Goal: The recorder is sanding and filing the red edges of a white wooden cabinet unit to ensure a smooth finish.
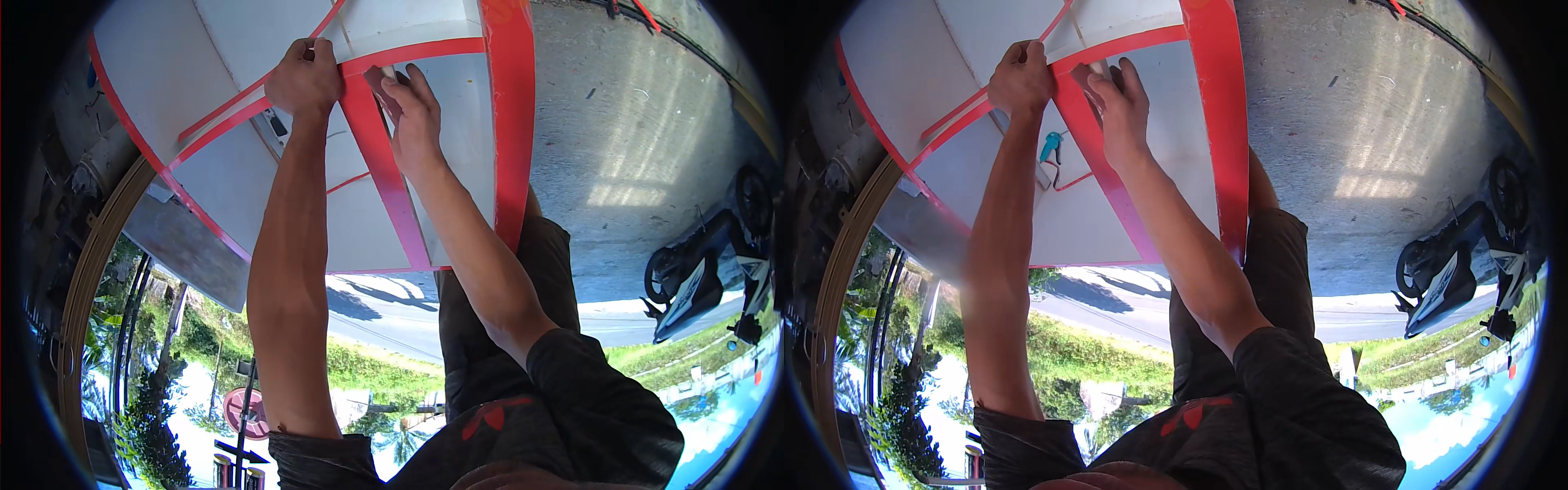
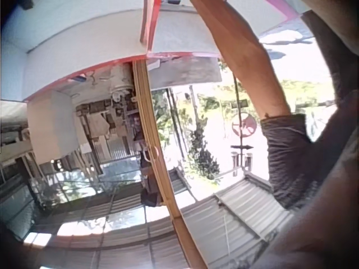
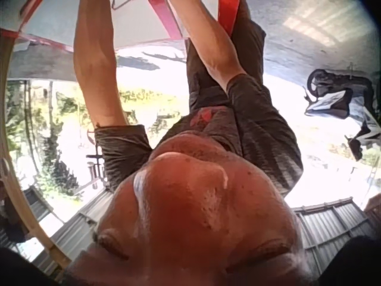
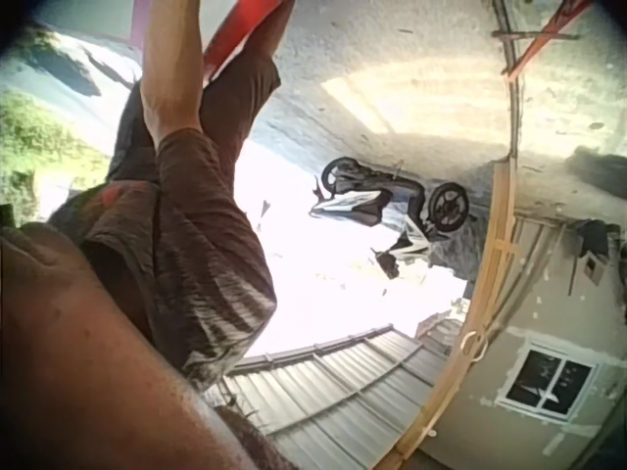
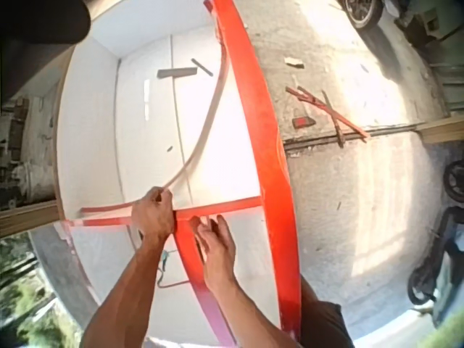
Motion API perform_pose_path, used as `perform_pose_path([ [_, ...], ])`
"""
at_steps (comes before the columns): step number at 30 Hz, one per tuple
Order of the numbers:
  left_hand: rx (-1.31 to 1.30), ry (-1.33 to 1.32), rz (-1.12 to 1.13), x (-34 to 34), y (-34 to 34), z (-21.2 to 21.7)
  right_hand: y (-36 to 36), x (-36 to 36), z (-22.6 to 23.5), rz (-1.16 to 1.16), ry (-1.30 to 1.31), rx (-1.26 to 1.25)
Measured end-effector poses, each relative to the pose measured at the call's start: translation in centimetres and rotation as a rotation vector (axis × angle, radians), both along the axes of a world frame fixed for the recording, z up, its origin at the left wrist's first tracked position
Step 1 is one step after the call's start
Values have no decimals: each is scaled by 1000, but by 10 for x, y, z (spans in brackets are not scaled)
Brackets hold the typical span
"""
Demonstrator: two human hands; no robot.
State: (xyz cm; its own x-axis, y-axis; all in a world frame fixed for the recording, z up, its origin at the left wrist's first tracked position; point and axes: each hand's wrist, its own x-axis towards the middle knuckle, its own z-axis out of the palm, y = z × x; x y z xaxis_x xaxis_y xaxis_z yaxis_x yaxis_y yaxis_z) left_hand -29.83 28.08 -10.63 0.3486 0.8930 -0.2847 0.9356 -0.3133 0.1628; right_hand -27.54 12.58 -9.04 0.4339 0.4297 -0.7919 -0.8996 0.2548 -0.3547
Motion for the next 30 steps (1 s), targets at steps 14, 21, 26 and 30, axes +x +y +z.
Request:
perform_pose_path([
  [14,65,-162,-68,-3,-4,-8,-26,10,8,168,-85,-30],
  [21,127,-164,-99,-1,-1,-11,-7,35,-11,435,-410,-167],
  [26,79,-94,-116,2,1,-10,-17,17,-11,336,-483,-264],
  [30,7,45,-149,6,7,-6,-19,-8,-9,329,-576,-276],
])
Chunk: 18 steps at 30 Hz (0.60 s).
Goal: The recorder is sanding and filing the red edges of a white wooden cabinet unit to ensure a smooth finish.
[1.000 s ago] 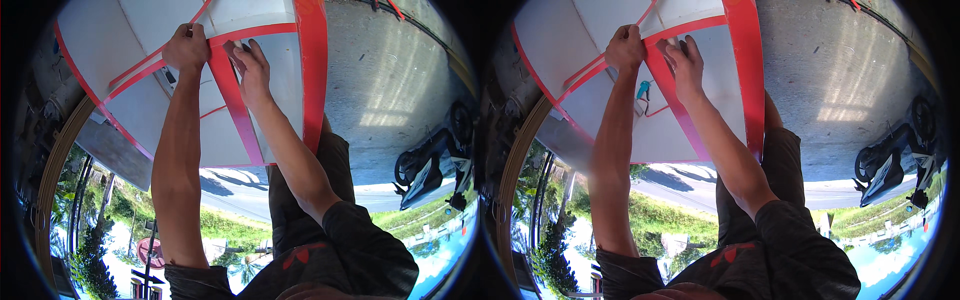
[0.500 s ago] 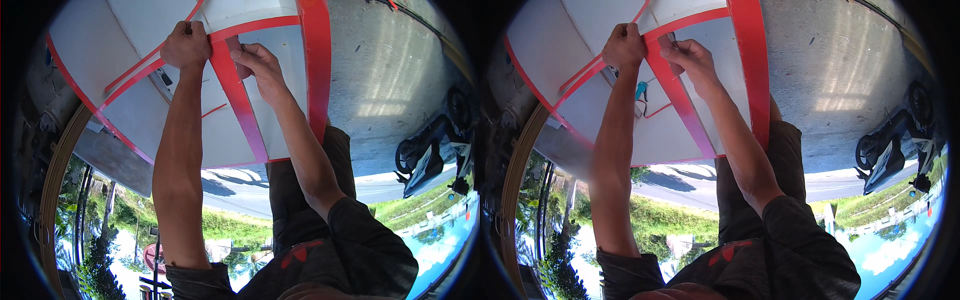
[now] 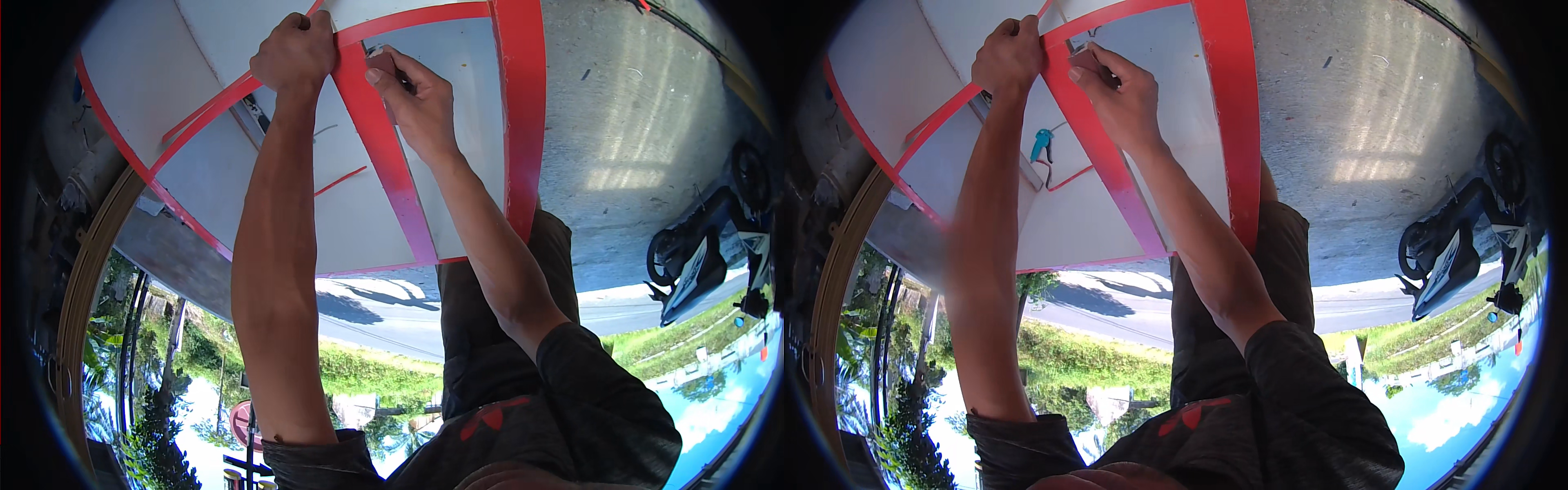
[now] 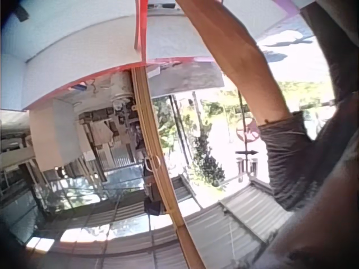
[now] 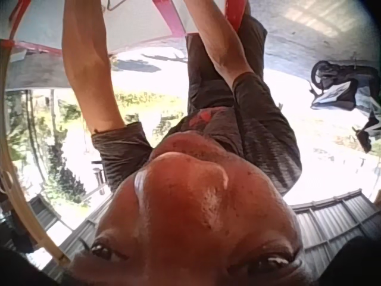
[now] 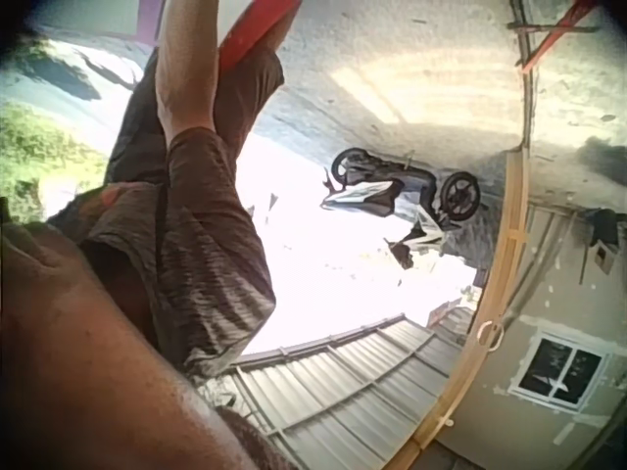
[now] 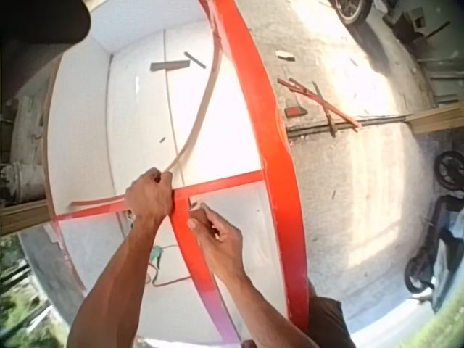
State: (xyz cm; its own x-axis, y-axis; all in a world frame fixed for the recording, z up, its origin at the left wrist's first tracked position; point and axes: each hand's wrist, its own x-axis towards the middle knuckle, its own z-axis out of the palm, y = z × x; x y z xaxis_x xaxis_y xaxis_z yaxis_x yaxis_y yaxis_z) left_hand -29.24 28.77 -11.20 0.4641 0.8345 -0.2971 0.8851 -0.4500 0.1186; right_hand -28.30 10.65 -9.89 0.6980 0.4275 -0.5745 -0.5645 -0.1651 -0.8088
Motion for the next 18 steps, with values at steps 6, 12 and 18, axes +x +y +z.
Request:
perform_pose_path([
  [6,51,88,-292,-9,25,-19,10,-17,-2,-67,-147,29],
  [12,-123,48,-12,13,2,24,3,-13,12,27,-101,-20],
  [18,-156,53,7,22,-2,23,20,-8,-2,-49,-251,-114],
])
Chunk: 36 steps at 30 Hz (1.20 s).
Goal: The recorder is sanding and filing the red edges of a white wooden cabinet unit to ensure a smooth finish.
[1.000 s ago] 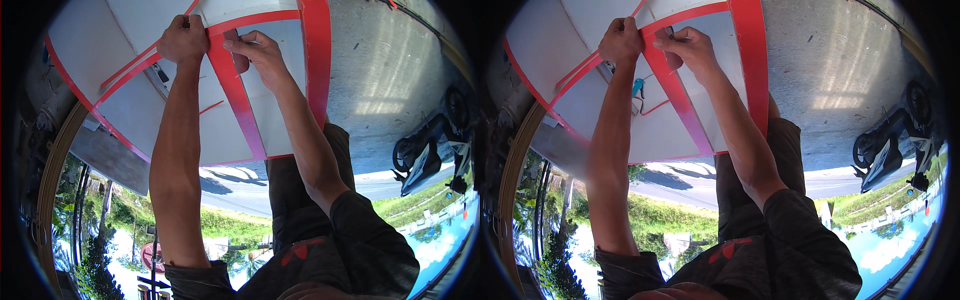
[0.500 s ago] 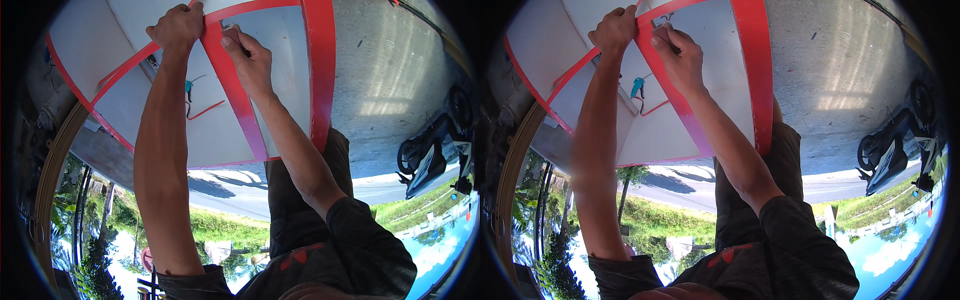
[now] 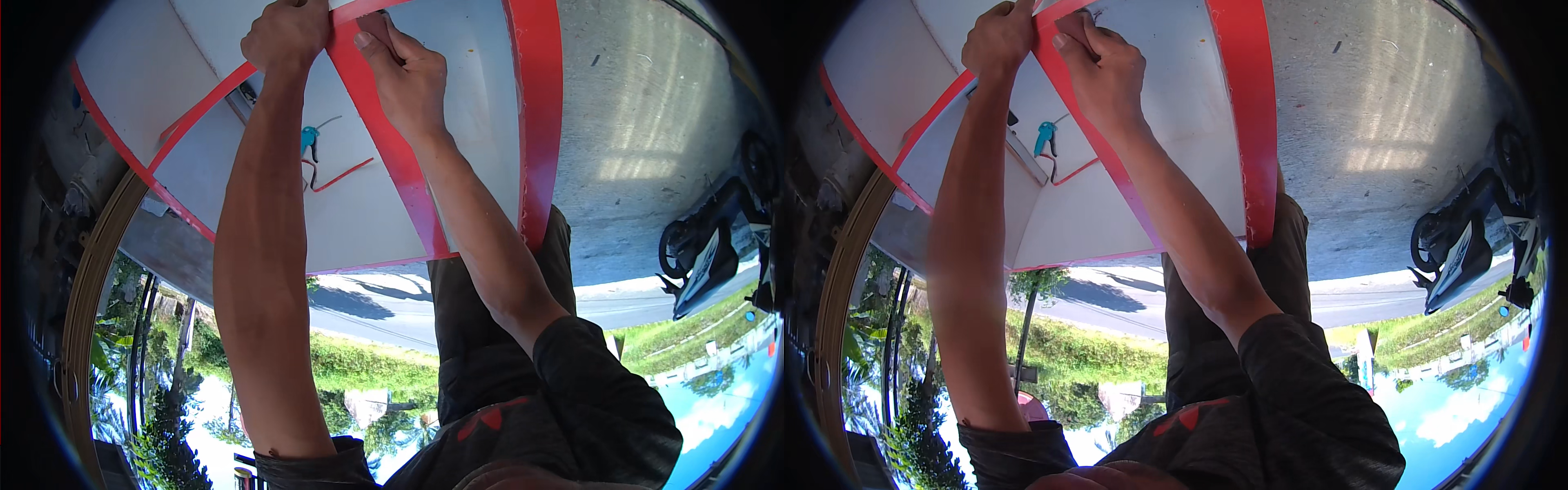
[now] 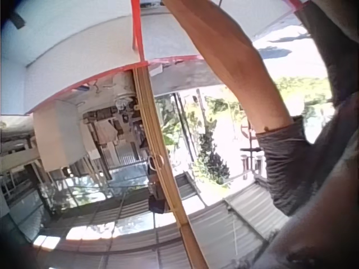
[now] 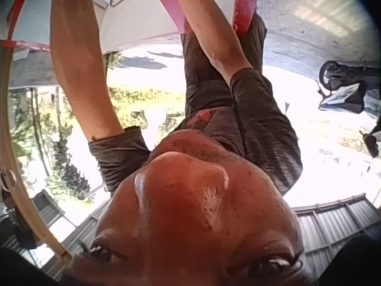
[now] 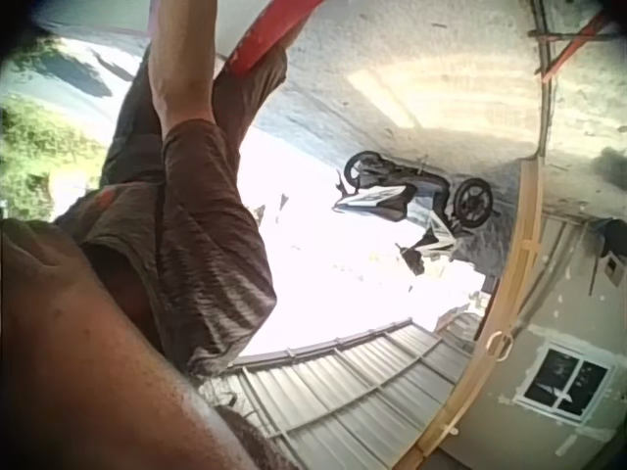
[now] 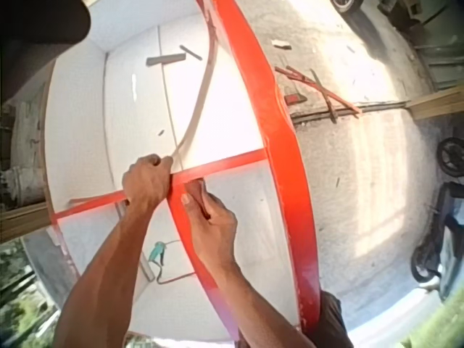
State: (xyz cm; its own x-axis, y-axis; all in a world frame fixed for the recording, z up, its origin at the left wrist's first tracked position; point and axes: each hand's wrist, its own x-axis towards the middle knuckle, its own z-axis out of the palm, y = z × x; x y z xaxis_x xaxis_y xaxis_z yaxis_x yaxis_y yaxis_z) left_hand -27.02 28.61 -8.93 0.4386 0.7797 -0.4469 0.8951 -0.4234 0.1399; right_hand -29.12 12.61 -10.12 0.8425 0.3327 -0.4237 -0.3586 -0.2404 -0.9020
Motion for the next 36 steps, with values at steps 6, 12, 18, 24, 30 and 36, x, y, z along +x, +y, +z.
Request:
perform_pose_path([
  [6,99,12,-39,-6,2,1,-6,2,14,60,-134,5],
  [12,-743,-629,61,-31,32,14,-16,6,16,102,-61,-30],
  [18,149,-17,-60,-6,-4,-5,-17,9,26,149,66,-28],
  [24,102,-20,4,1,-6,-5,-14,25,25,324,49,-156],
  [30,107,-81,43,-3,-6,-4,-19,42,26,333,179,-115],
  [36,8,-52,116,-3,-7,0,-13,65,44,97,557,-174],
])
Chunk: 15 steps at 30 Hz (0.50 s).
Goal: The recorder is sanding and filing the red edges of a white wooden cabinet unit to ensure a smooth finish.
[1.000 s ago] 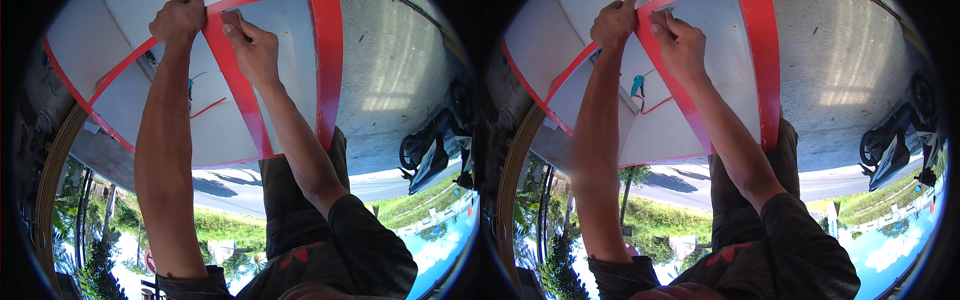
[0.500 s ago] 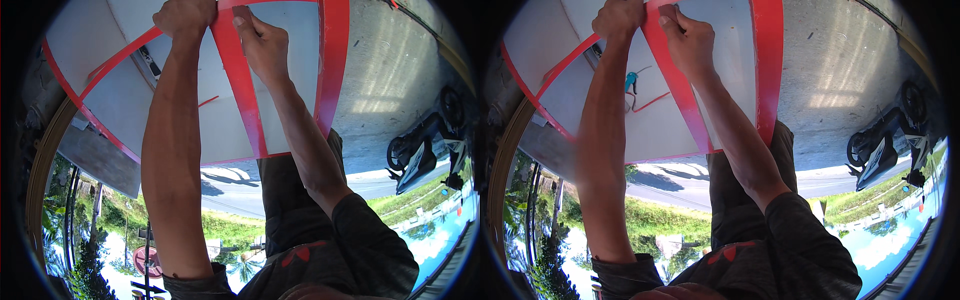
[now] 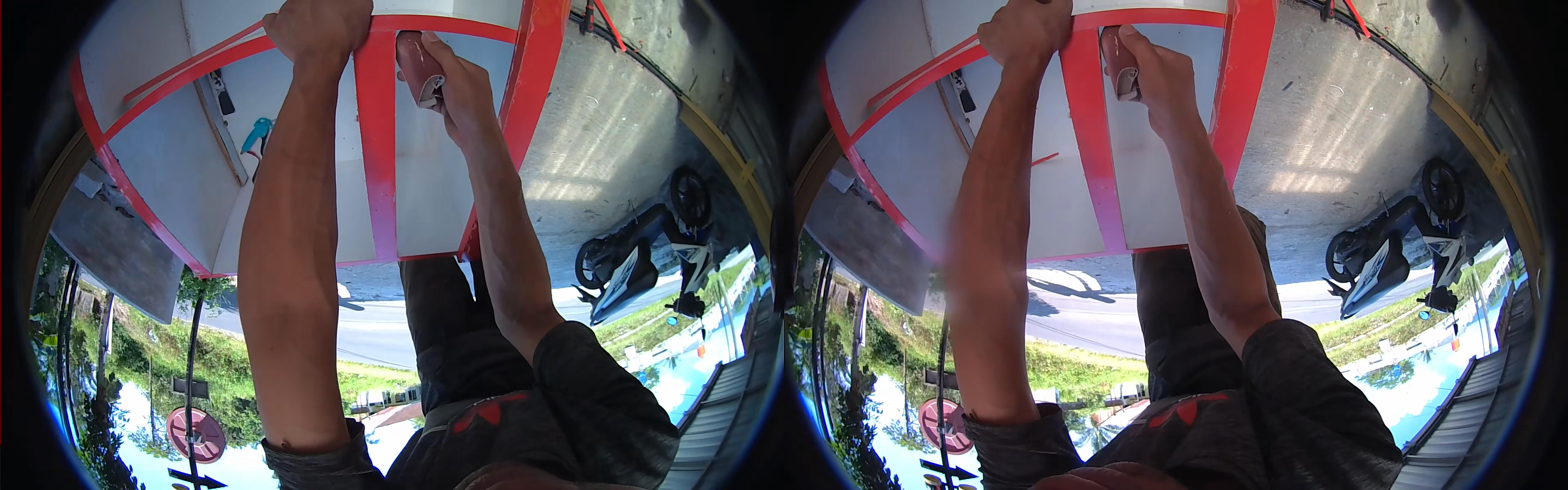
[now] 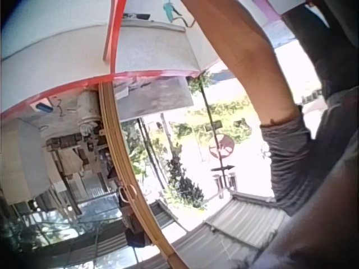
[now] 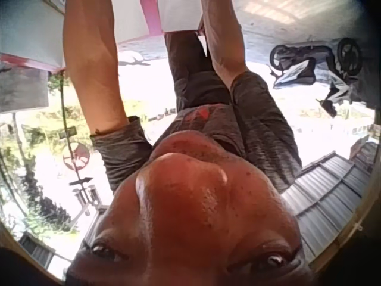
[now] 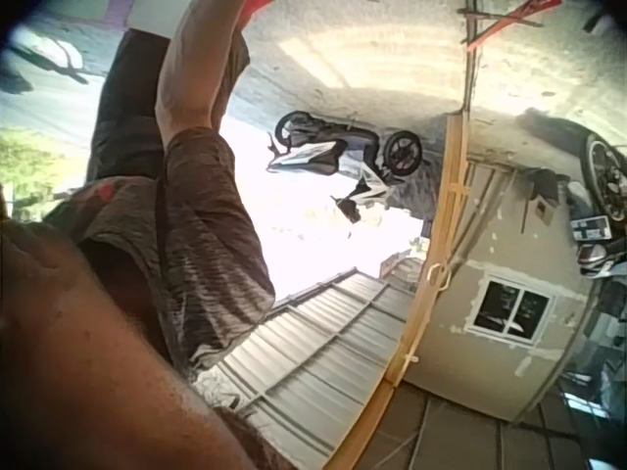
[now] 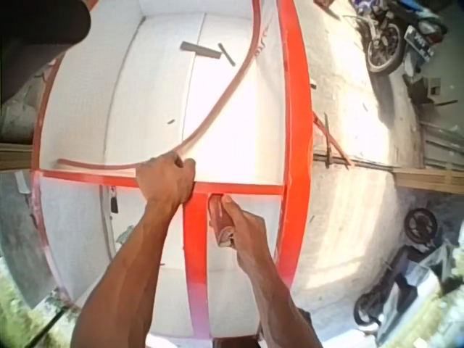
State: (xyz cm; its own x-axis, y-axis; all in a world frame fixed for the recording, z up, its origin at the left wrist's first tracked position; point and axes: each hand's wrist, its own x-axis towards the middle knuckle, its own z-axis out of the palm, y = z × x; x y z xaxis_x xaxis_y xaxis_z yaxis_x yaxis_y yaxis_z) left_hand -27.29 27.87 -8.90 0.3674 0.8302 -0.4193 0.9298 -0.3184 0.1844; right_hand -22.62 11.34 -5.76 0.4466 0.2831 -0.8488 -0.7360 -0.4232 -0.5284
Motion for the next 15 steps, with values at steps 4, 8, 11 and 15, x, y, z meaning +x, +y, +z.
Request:
perform_pose_path([
  [4,80,-44,-11,2,-4,-1,14,-1,-3,191,-99,-131],
  [8,5,21,-18,2,-3,8,21,-1,15,259,57,-101],
  [11,7,5,-35,1,-1,5,31,0,13,182,125,-150],
  [15,-72,53,-46,6,0,11,35,-3,23,71,117,-276],
])
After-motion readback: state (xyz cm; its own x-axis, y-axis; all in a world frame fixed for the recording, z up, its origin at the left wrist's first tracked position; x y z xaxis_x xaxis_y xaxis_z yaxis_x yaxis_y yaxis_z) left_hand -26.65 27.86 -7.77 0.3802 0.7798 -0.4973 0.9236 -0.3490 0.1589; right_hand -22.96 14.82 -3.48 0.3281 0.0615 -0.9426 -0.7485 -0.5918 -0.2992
